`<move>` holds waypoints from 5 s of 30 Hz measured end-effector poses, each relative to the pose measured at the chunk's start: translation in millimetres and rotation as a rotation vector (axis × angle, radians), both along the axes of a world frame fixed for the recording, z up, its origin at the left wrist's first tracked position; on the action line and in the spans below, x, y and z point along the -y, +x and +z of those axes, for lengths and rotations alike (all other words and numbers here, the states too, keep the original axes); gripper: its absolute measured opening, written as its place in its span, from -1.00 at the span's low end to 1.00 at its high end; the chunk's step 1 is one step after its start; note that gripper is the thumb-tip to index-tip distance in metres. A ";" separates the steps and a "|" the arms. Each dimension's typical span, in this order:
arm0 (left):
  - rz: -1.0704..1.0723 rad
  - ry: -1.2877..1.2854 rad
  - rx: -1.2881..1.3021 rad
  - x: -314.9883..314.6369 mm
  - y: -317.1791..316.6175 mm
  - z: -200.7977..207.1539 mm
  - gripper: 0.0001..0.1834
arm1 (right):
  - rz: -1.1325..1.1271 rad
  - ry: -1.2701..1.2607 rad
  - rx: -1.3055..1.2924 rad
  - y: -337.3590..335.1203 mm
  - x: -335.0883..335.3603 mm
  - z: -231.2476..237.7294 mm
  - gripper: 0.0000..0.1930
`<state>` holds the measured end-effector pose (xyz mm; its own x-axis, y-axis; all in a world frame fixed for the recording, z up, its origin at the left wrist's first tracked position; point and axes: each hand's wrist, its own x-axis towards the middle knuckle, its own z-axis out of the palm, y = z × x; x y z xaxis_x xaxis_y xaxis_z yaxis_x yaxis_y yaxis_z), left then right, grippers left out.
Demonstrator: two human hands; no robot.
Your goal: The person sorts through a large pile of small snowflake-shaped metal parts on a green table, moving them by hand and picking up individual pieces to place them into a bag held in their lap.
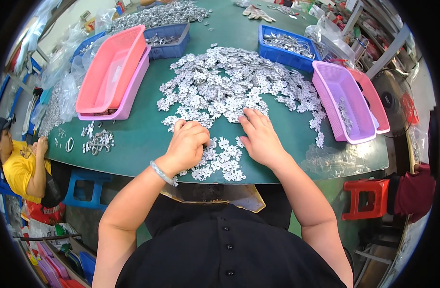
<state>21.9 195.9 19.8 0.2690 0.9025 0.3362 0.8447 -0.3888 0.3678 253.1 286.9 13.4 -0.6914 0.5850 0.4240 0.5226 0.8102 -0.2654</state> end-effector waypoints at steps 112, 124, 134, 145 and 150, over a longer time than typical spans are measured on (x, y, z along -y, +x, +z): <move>0.138 -0.041 -0.160 87.5 -0.9 -16.9 0.24 | 0.358 -0.105 0.188 -24.3 37.4 -11.2 -0.14; 0.089 -0.128 -0.226 164.5 19.2 -75.2 -0.37 | 0.323 -0.118 0.183 -35.7 54.5 -10.4 -0.18; -0.066 -0.364 -0.361 197.4 16.1 -90.9 -0.88 | 0.341 0.000 0.109 -32.4 103.2 -10.8 -0.30; -0.029 -0.345 -0.278 200.1 16.0 -91.7 -0.83 | 0.538 0.030 -0.054 -47.0 94.7 -3.6 -0.42; -0.022 -0.375 -0.258 201.3 14.6 -87.6 -0.83 | 0.450 0.010 0.132 -80.4 84.9 -5.8 -0.39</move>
<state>36.4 -5.4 -67.7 0.3215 0.9423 -0.0938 0.9204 -0.2876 0.2650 172.8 202.0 7.6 -0.9239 0.2106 0.3196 0.1472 0.9663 -0.2113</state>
